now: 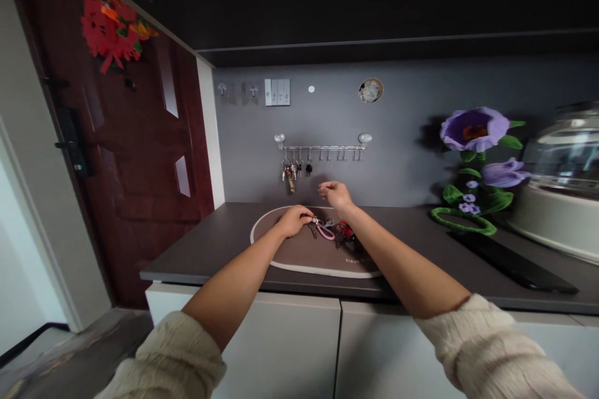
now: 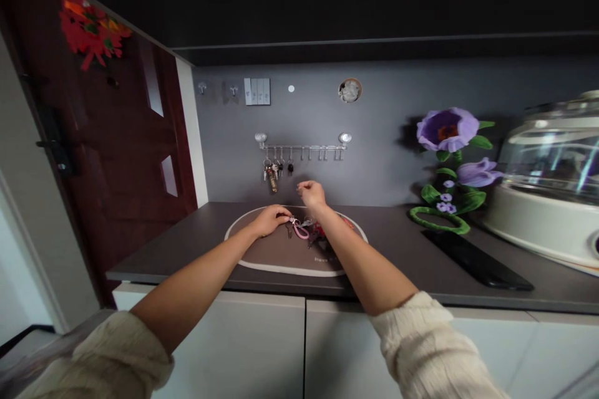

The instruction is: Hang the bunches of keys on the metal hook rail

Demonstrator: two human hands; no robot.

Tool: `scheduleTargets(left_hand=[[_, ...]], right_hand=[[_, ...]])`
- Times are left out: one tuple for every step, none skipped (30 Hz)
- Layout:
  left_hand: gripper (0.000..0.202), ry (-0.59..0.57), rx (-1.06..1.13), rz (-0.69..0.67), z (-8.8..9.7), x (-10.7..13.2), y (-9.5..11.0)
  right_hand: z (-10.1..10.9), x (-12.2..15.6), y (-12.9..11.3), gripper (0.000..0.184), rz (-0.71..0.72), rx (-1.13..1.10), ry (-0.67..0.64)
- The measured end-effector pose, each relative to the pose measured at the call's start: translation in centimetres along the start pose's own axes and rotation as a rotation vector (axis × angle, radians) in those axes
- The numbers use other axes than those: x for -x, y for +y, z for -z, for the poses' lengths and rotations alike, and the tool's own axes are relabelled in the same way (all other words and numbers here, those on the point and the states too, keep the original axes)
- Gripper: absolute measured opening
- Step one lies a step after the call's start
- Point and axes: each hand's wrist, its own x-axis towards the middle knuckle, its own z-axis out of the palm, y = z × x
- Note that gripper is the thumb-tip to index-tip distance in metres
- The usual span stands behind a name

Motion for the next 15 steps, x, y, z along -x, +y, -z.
scheduleTargets(left_hand=[[0.014,-0.006,-0.028,-0.013,0.0,0.0,0.0],[0.013,-0.009,-0.053,-0.026,0.0,0.0,0.0],[0.013,-0.01,-0.073,-0.039,0.1,0.0,0.0],[0.013,-0.006,-0.089,-0.046,0.1,0.1,0.0],[0.012,0.002,-0.099,-0.047,0.1,0.1,0.0],[0.012,0.013,-0.105,-0.04,0.1,0.1,0.0],[0.012,0.022,-0.108,-0.029,0.1,0.1,0.1],[0.012,0.03,-0.11,-0.016,0.1,0.1,0.1],[0.012,0.035,-0.11,-0.005,0.1,0.1,0.1],[0.012,0.038,-0.108,0.005,0.1,0.1,0.1],[0.013,0.04,-0.104,0.011,0.2,0.0,0.1],[0.014,0.042,-0.097,0.016,0.2,0.0,0.0],[0.015,0.046,-0.088,0.019,0.2,0.0,0.0],[0.016,0.052,-0.078,0.023,0.2,0.0,-0.1],[0.016,0.06,-0.066,0.029,0.2,0.0,-0.2]], right_hand=[[0.1,0.3,0.3,0.009,0.014,0.021,0.001],[0.3,0.5,0.7,0.009,0.033,0.042,0.002],[0.3,0.6,1.0,0.01,0.053,0.065,0.004],[0.4,0.8,1.4,0.01,0.075,0.09,0.006],[0.5,0.8,1.7,0.011,0.095,0.117,0.008],[0.5,0.9,1.9,0.011,0.116,0.149,0.008],[0.6,1.0,2.1,0.011,0.135,0.184,0.002],[0.6,1.0,2.2,0.011,0.151,0.219,-0.007],[0.7,1.1,2.3,0.011,0.164,0.25,-0.019],[0.8,1.1,2.3,0.011,0.174,0.275,-0.031],[0.8,1.2,2.3,0.011,0.183,0.294,-0.041],[0.9,1.3,2.2,0.01,0.19,0.309,-0.047],[1.0,1.4,2.2,0.009,0.195,0.324,-0.051],[1.0,1.5,2.1,0.008,0.2,0.341,-0.055],[1.1,1.6,2.0,0.007,0.203,0.359,-0.06]])
